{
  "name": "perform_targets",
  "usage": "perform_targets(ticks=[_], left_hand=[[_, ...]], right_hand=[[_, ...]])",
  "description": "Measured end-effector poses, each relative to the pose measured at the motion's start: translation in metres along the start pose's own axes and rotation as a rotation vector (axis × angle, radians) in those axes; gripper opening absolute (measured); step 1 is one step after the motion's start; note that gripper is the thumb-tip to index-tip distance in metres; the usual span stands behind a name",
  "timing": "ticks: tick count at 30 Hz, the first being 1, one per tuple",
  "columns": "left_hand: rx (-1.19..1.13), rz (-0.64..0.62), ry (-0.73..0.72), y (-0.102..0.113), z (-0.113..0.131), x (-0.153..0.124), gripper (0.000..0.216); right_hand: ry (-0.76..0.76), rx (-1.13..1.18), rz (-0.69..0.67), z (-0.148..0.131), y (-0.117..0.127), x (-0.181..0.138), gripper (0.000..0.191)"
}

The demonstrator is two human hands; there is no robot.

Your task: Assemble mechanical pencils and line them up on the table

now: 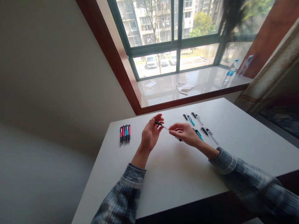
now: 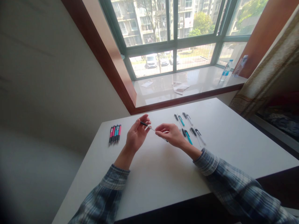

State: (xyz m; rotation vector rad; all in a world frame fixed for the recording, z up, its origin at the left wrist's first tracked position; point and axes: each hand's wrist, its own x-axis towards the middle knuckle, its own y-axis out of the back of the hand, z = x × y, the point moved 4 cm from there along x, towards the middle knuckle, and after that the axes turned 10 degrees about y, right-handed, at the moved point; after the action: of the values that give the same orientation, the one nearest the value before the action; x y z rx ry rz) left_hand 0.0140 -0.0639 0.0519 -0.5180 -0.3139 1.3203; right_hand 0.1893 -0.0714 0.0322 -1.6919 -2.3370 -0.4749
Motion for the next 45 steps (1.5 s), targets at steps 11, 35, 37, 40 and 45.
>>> perform_targets(ticks=[11, 35, 37, 40, 45], left_hand=[[0.049, 0.054, -0.047, 0.001, 0.002, 0.001, 0.032], [0.096, 0.025, -0.045, -0.001, -0.002, 0.002, 0.030], [0.108, 0.004, -0.033, -0.002, -0.003, 0.001, 0.030], [0.118, -0.032, -0.005, -0.002, -0.007, 0.001, 0.030], [0.141, -0.045, 0.024, -0.004, -0.012, 0.000, 0.031]], right_hand=[[-0.003, -0.005, 0.021, 0.003, 0.006, 0.001, 0.036], [-0.012, 0.046, 0.103, 0.009, 0.011, 0.004, 0.037], [-0.004, 0.020, 0.099, 0.006, 0.011, 0.004, 0.036], [0.024, 0.022, 0.073, 0.002, 0.010, 0.004, 0.034], [0.034, 0.075, 0.048, 0.002, 0.008, 0.004, 0.032]])
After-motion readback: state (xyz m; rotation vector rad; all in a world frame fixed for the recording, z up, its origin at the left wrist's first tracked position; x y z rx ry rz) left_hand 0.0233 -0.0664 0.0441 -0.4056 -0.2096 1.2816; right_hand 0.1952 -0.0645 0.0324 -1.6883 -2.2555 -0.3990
